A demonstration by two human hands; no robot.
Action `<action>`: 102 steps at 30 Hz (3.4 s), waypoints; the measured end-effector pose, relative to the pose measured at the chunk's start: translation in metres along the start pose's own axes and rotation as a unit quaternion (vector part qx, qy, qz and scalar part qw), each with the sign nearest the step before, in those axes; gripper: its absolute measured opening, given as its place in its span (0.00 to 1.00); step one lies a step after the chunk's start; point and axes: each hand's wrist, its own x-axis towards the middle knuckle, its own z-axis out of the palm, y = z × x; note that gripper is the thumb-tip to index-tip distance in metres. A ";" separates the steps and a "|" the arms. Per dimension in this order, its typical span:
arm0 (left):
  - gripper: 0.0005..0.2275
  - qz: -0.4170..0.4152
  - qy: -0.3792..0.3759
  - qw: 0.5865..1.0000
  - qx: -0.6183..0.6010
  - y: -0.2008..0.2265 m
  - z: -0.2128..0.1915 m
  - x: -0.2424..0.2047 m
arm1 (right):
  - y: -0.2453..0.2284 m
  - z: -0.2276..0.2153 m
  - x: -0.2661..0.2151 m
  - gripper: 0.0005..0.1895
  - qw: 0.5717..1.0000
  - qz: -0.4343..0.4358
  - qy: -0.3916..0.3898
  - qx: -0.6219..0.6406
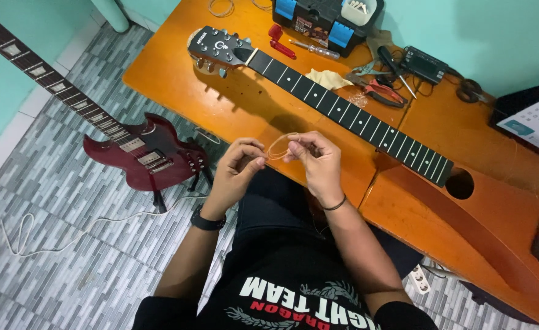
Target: The person works on the headstock of an acoustic guitar, winding and unwinding strings on the tuning pegs. They then handle a new guitar string, uncoiling it and preparing it for installation on the instrument.
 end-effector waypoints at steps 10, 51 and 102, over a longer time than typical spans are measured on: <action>0.05 -0.020 0.018 0.999 0.038 0.009 0.006 0.001 | -0.006 0.004 -0.009 0.08 0.984 0.118 -0.032 0.127; 0.05 -0.093 -0.003 0.995 -0.020 0.008 0.001 0.003 | 0.000 0.021 -0.016 0.07 0.988 0.096 -0.006 0.121; 0.07 0.038 0.169 0.979 0.108 0.038 -0.052 0.074 | -0.017 0.086 0.083 0.13 0.977 -0.059 -0.102 -0.176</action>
